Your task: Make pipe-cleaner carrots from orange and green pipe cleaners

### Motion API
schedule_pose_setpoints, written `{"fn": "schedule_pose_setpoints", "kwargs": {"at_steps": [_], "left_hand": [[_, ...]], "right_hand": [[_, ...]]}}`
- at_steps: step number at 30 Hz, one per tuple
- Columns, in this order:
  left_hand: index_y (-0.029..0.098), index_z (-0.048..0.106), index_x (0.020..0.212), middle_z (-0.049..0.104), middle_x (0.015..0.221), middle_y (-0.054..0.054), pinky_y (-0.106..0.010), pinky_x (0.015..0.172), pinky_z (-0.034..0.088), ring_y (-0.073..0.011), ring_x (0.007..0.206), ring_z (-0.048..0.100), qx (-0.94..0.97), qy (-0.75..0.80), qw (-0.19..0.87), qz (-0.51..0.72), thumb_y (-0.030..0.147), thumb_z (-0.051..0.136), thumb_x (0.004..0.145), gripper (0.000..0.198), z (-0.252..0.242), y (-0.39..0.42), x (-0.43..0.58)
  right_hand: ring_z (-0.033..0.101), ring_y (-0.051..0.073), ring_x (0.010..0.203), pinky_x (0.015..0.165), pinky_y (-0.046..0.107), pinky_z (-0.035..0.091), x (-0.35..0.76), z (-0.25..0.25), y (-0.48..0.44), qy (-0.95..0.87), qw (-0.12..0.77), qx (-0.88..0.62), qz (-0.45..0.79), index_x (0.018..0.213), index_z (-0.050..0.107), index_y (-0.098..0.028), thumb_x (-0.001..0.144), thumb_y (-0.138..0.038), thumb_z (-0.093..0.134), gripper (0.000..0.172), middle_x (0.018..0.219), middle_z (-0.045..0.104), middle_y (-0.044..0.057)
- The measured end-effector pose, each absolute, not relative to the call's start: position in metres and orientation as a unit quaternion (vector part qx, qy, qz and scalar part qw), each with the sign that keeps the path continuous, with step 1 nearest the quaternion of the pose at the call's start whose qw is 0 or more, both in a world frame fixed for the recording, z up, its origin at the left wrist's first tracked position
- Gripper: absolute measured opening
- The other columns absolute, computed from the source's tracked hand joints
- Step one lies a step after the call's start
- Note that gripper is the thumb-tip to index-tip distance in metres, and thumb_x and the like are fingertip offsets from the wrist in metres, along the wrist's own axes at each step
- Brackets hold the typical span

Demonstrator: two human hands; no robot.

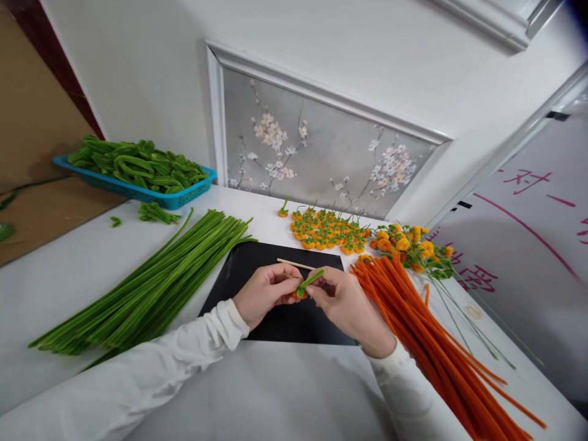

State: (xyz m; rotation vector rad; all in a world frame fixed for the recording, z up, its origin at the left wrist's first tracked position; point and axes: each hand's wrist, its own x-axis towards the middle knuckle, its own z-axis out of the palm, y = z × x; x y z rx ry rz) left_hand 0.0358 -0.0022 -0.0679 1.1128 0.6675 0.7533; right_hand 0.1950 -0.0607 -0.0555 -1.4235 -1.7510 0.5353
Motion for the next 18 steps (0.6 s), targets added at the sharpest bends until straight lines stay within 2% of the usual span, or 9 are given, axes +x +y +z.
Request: {"fn": "schedule_pose_setpoints", "kwargs": {"at_steps": [5, 10, 14, 18], "left_hand": [[0.011, 0.061, 0.077, 0.066, 0.064, -0.004, -0.014, 0.05, 0.046, -0.0066, 0.051, 0.058, 0.429, 0.32, 0.793, 0.291, 0.014, 0.07, 0.072, 0.011, -0.068, 0.0, 0.034], [0.012, 0.062, 0.079, 0.065, 0.064, -0.004, -0.013, 0.05, 0.048, -0.0084, 0.054, 0.061, 0.389, 0.291, 0.832, 0.267, 0.012, 0.069, 0.072, 0.01, -0.066, 0.002, 0.03], [0.014, 0.063, 0.085, 0.067, 0.073, -0.004, -0.017, 0.06, 0.051, -0.0104, 0.065, 0.064, 0.455, 0.268, 0.807, 0.265, 0.022, 0.072, 0.073, 0.017, -0.061, 0.002, 0.027], [0.014, 0.061, 0.081, 0.063, 0.067, 0.0, -0.019, 0.057, 0.048, -0.0084, 0.059, 0.058, 0.601, 0.236, 0.713, 0.273, 0.022, 0.074, 0.069, 0.02, -0.057, 0.003, 0.026]], "right_hand": [[0.06, 0.017, 0.076, 0.066, 0.028, 0.048, 0.192, -0.05, -0.066, -0.772, 0.351, -0.528, 0.048, 0.082, 0.061, -0.017, 0.086, -0.012, 0.048, 0.014, 0.085, 0.063, 0.007], [0.061, 0.017, 0.086, 0.078, 0.029, 0.049, 0.197, -0.055, -0.065, -0.8, 0.371, -0.471, 0.02, 0.087, 0.063, -0.02, 0.091, -0.013, 0.045, 0.02, 0.091, 0.065, 0.007], [0.062, 0.016, 0.083, 0.075, 0.027, 0.049, 0.199, -0.054, -0.066, -0.781, 0.401, -0.475, 0.052, 0.086, 0.064, -0.021, 0.089, -0.013, 0.049, 0.017, 0.089, 0.066, 0.005], [0.061, 0.015, 0.071, 0.064, 0.026, 0.046, 0.198, -0.053, -0.068, -0.773, 0.384, -0.502, 0.056, 0.083, 0.065, -0.02, 0.086, -0.012, 0.051, 0.016, 0.082, 0.065, 0.004]]}}
